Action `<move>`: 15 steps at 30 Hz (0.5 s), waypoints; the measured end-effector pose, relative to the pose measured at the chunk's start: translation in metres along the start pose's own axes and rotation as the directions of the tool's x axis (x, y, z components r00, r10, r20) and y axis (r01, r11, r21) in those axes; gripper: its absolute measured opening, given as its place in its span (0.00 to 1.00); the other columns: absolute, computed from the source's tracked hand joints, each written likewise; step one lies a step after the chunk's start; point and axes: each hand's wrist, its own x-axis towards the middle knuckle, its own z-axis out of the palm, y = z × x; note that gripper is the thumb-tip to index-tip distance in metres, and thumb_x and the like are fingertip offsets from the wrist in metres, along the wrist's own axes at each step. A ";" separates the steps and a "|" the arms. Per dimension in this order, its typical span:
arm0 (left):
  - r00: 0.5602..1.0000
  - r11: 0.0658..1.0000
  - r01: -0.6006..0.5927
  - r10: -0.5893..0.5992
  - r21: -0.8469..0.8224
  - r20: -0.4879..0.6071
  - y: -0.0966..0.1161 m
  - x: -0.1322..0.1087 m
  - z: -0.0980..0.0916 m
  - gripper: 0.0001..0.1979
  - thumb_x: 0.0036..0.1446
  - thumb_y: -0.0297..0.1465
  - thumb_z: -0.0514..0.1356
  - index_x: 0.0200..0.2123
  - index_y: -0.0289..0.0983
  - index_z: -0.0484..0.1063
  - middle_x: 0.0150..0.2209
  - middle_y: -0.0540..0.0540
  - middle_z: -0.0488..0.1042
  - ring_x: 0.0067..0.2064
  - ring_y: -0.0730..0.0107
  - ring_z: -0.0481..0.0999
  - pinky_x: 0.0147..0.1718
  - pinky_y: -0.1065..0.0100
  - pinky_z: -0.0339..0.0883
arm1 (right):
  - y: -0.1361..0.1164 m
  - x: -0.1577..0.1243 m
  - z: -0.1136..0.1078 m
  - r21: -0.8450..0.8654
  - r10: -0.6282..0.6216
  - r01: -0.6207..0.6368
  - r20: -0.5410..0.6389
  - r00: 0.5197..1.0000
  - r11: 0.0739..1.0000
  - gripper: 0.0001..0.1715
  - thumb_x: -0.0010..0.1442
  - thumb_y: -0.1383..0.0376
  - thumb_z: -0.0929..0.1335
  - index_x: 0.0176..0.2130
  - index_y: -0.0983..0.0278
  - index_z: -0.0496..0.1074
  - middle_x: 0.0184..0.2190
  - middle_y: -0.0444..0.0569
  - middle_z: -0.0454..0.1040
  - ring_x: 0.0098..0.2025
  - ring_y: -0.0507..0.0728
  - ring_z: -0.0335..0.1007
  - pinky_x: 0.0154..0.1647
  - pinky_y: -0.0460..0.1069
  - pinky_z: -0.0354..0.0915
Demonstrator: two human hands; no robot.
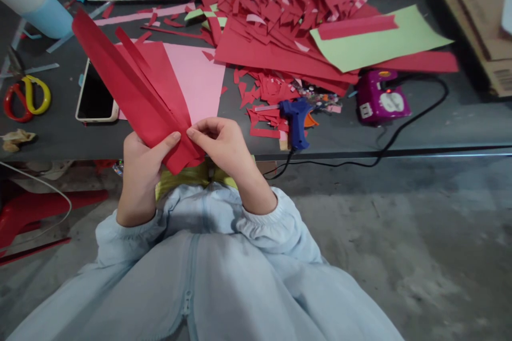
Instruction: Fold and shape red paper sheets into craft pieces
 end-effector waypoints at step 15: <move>0.993 0.987 -0.074 0.086 0.144 -0.081 0.004 -0.004 0.003 0.13 0.45 0.38 0.73 0.30 0.36 0.77 0.28 0.50 0.78 0.30 0.69 0.76 0.33 0.68 0.73 | 0.012 -0.003 0.010 0.156 -0.013 0.030 -0.107 0.994 0.987 0.08 0.48 0.60 0.76 0.25 0.62 0.77 0.24 0.42 0.76 0.27 0.49 0.68 0.29 0.45 0.66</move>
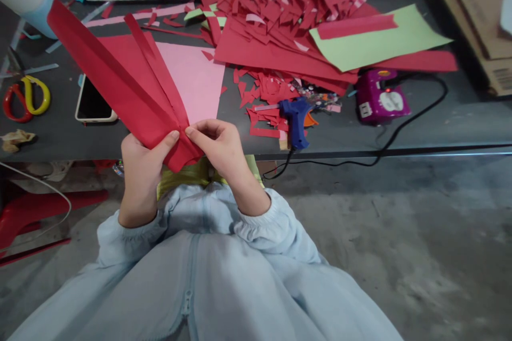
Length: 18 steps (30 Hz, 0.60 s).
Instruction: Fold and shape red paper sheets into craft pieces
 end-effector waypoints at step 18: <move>0.972 0.971 0.216 -0.203 -0.105 0.121 0.001 0.001 -0.007 0.17 0.40 0.37 0.75 0.34 0.35 0.80 0.33 0.46 0.82 0.31 0.65 0.80 0.32 0.66 0.75 | -0.002 0.001 -0.002 -0.157 -0.045 0.056 0.073 0.996 0.986 0.11 0.49 0.58 0.76 0.28 0.63 0.77 0.26 0.44 0.77 0.28 0.51 0.69 0.30 0.47 0.66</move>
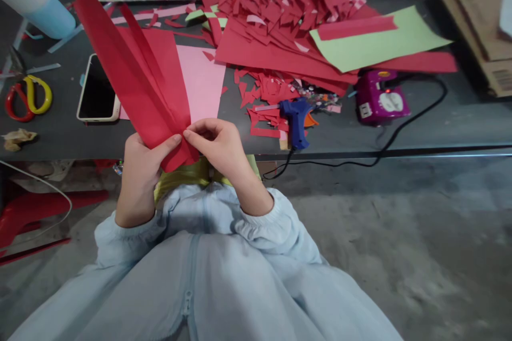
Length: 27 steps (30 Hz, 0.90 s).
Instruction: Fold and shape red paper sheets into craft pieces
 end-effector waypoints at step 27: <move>0.998 0.994 0.018 -0.011 -0.109 0.062 0.002 -0.004 0.003 0.18 0.40 0.36 0.75 0.36 0.36 0.80 0.36 0.45 0.83 0.35 0.64 0.81 0.38 0.64 0.78 | -0.002 -0.002 0.006 0.129 0.028 -0.020 -0.058 0.998 0.991 0.16 0.48 0.52 0.77 0.29 0.62 0.77 0.27 0.43 0.77 0.30 0.50 0.70 0.35 0.47 0.69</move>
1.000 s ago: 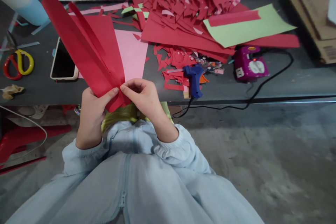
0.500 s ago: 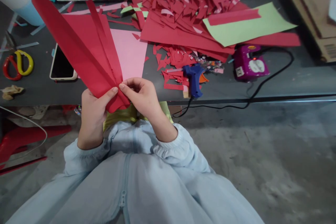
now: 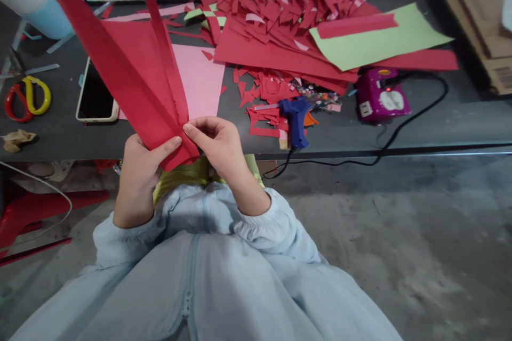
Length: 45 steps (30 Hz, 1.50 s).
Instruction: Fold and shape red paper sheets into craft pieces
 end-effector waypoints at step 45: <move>0.997 0.996 -0.026 0.032 0.080 -0.070 -0.009 0.008 -0.003 0.20 0.37 0.37 0.76 0.34 0.36 0.79 0.34 0.45 0.82 0.33 0.63 0.80 0.35 0.64 0.76 | 0.003 0.004 -0.009 -0.065 0.042 -0.037 0.080 0.996 0.997 0.19 0.45 0.52 0.77 0.27 0.64 0.76 0.23 0.43 0.74 0.25 0.50 0.66 0.27 0.46 0.64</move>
